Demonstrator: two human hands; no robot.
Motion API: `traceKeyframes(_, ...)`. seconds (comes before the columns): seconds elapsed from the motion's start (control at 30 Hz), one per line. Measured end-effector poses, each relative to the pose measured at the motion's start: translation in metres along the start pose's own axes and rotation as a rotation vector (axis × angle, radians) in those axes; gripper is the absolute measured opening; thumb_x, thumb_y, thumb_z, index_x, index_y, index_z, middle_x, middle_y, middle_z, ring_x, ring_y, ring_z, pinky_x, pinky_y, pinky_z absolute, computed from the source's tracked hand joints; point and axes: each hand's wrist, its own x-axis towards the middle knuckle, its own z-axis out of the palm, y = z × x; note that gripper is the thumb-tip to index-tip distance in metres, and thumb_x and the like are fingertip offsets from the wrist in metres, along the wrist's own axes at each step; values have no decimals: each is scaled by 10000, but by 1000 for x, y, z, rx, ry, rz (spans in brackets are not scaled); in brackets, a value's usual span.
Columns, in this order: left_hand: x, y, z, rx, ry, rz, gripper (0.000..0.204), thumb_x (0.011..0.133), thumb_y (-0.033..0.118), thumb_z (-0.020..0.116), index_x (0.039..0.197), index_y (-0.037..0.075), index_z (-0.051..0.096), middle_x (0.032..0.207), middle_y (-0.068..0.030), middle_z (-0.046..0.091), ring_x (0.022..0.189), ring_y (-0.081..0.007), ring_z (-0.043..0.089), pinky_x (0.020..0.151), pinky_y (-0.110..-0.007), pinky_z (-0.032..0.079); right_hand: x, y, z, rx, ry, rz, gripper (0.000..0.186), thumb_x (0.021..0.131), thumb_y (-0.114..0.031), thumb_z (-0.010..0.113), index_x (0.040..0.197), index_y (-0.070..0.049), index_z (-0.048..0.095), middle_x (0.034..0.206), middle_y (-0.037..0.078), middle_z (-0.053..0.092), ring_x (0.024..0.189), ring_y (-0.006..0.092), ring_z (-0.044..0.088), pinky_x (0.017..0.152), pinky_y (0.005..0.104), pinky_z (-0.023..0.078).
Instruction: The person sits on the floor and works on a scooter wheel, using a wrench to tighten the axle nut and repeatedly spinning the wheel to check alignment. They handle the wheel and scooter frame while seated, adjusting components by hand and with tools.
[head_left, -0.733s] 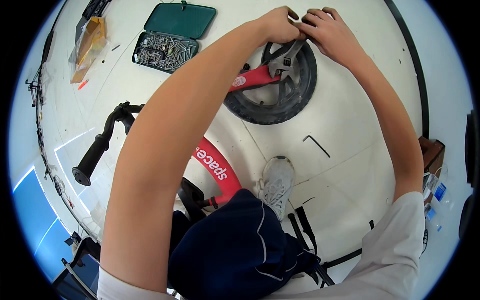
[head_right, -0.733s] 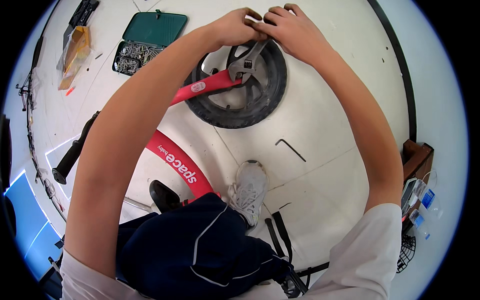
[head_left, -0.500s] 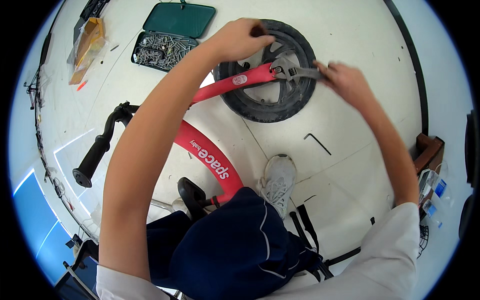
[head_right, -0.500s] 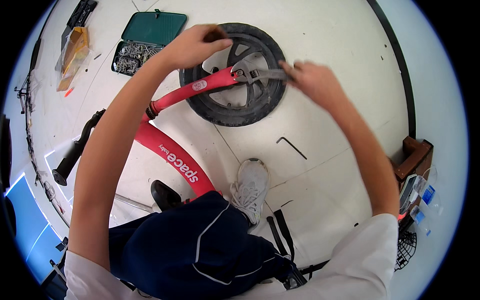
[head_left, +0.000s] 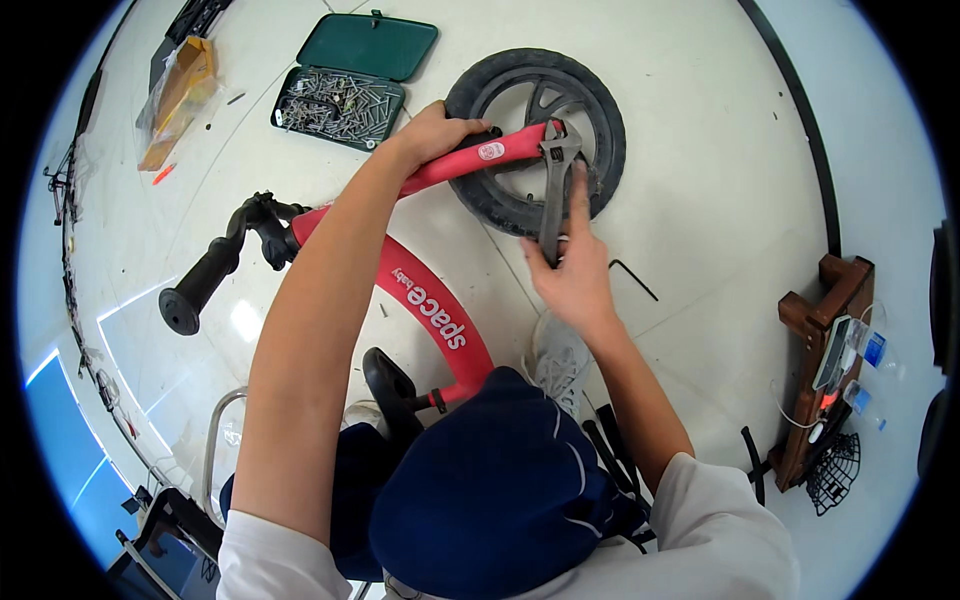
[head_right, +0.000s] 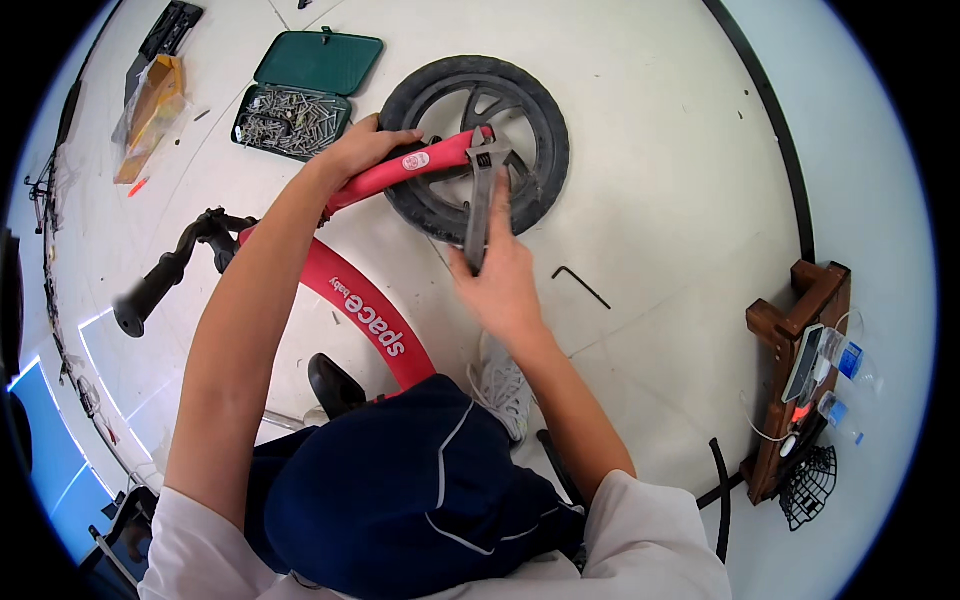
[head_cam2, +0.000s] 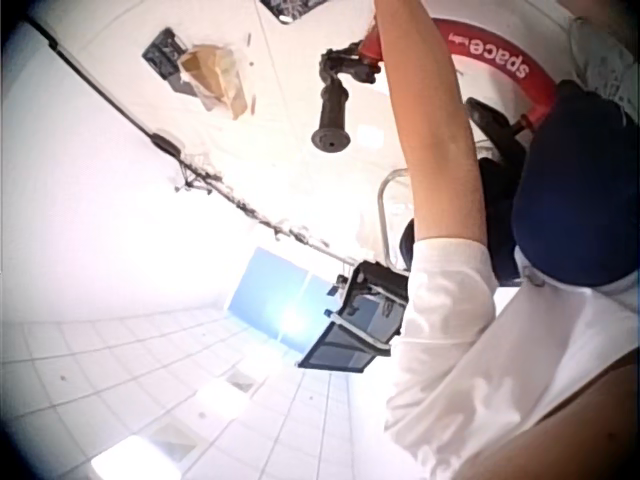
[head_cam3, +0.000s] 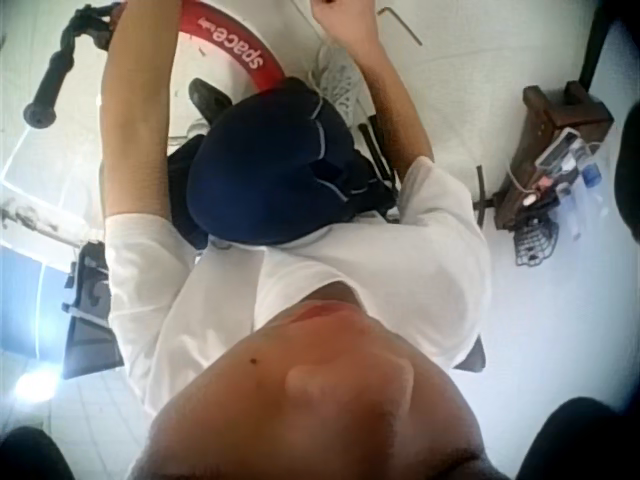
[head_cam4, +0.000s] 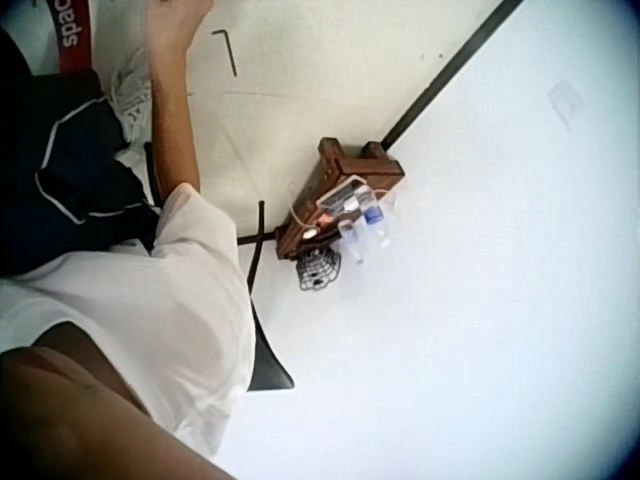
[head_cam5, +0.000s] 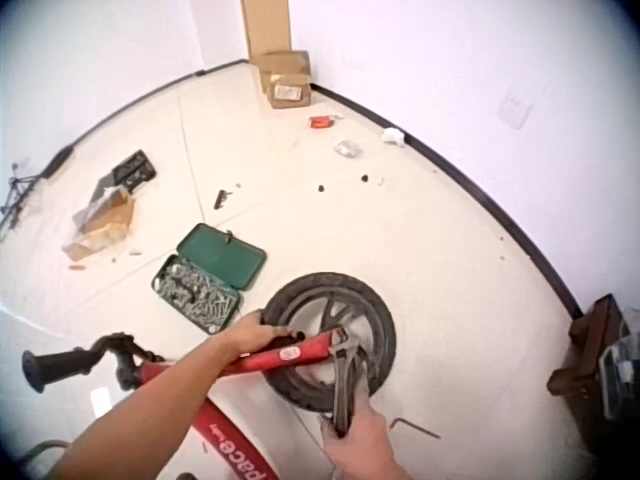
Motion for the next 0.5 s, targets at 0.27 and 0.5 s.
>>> traceKeyframes(0.27, -2, 0, -2, 170, -26, -14, 747, 829, 485, 715, 1269, -83, 510, 1146, -190, 651, 925, -205, 665, 817, -320, 534, 41, -22, 6, 173, -344, -123, 345, 824, -9, 659, 1152, 38, 563, 690, 115, 675, 590, 139, 675, 537, 281, 519)
traceKeyframes(0.5, -22, -8, -24, -137, -167, -55, 695, 933, 593, 515, 1277, -10, 547, 1177, -152, 631, 972, -208, 633, 868, -345, 498, 103, -60, 0, -561, -605, -448, 299, 735, -175, 783, 964, -21, 669, 773, 143, 690, 745, 281, 694, 665, 375, 544)
